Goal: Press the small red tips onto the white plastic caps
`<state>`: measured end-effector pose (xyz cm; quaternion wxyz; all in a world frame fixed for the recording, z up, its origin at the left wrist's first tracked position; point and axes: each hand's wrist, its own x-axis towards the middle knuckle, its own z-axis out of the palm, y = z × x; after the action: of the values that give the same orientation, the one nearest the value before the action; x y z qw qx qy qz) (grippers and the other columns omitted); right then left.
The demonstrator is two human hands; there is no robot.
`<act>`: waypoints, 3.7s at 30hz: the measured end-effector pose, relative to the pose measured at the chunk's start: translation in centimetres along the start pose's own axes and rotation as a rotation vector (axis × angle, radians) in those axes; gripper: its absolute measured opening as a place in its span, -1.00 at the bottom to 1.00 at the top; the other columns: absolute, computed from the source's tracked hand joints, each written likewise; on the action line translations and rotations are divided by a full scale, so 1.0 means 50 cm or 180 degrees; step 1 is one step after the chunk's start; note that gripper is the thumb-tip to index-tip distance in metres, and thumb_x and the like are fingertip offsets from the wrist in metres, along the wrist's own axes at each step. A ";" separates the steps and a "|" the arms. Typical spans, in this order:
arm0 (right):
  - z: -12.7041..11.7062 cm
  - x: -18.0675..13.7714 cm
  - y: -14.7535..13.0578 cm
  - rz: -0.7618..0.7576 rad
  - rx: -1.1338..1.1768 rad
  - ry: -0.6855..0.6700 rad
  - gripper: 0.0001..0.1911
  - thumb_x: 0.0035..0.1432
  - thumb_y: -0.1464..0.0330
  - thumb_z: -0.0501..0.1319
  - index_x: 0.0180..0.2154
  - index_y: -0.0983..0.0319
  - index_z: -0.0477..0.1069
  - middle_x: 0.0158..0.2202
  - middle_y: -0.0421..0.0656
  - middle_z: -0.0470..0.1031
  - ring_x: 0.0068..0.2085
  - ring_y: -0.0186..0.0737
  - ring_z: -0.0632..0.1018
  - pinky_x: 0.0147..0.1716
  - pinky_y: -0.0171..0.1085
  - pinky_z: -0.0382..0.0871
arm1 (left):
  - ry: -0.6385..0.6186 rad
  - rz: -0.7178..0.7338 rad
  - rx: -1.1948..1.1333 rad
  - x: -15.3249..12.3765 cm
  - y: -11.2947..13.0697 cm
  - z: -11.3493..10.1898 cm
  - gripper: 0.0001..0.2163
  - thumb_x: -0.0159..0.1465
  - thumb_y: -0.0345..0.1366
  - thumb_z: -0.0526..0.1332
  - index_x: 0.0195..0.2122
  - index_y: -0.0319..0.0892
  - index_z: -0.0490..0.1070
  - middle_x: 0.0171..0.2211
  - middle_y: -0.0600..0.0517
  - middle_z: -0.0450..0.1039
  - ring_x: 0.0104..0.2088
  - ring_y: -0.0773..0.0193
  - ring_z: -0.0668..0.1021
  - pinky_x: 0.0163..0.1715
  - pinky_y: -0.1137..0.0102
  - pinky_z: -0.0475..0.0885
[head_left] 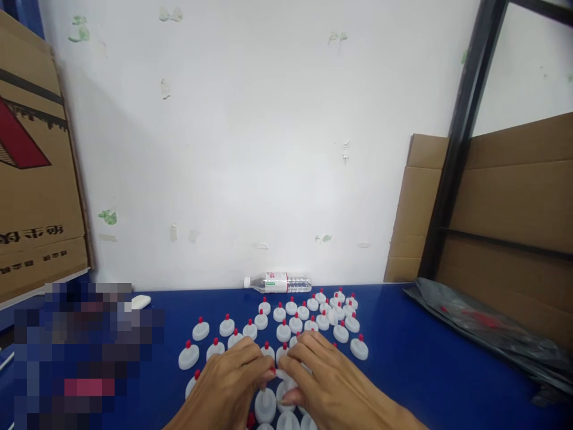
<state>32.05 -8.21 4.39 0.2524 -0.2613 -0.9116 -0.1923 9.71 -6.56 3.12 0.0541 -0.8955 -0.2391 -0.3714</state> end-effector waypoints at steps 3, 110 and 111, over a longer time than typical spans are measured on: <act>0.004 0.000 0.000 -0.0121 -0.0149 0.0179 -0.70 0.52 0.27 -0.02 -0.04 0.31 0.38 -0.29 -0.07 0.50 -0.25 -0.08 0.47 -0.11 -0.12 0.35 | 0.0037 0.0011 0.0039 0.007 0.010 -0.004 -0.75 0.36 -0.55 0.01 -0.41 -0.14 0.31 -0.49 0.07 0.40 -0.48 0.26 0.40 -0.56 0.37 0.14; -0.056 -0.026 0.070 0.0766 0.0860 0.0059 -0.68 0.37 0.37 0.21 0.13 0.15 0.39 0.00 -0.08 0.55 -0.02 -0.08 0.53 0.01 -0.06 0.44 | -0.0376 0.0076 0.0240 -0.010 -0.032 -0.028 -0.70 0.45 -0.55 0.00 0.07 -0.10 0.35 -0.16 -0.03 0.50 -0.22 0.19 0.47 -0.19 0.33 0.46; -0.054 -0.026 0.067 0.0736 0.0811 0.0053 -0.65 0.36 0.36 0.22 0.15 0.16 0.38 0.00 -0.07 0.55 -0.02 -0.07 0.53 0.01 -0.04 0.45 | -0.0259 0.0199 0.0271 -0.010 -0.034 -0.026 -0.68 0.44 -0.57 0.00 0.08 -0.11 0.35 -0.17 -0.04 0.50 -0.23 0.20 0.45 -0.24 0.36 0.45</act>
<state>35.90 -7.34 6.56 0.3114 -0.3286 -0.8904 -0.0471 7.76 -5.61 3.55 0.0940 -0.9138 -0.2285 -0.3223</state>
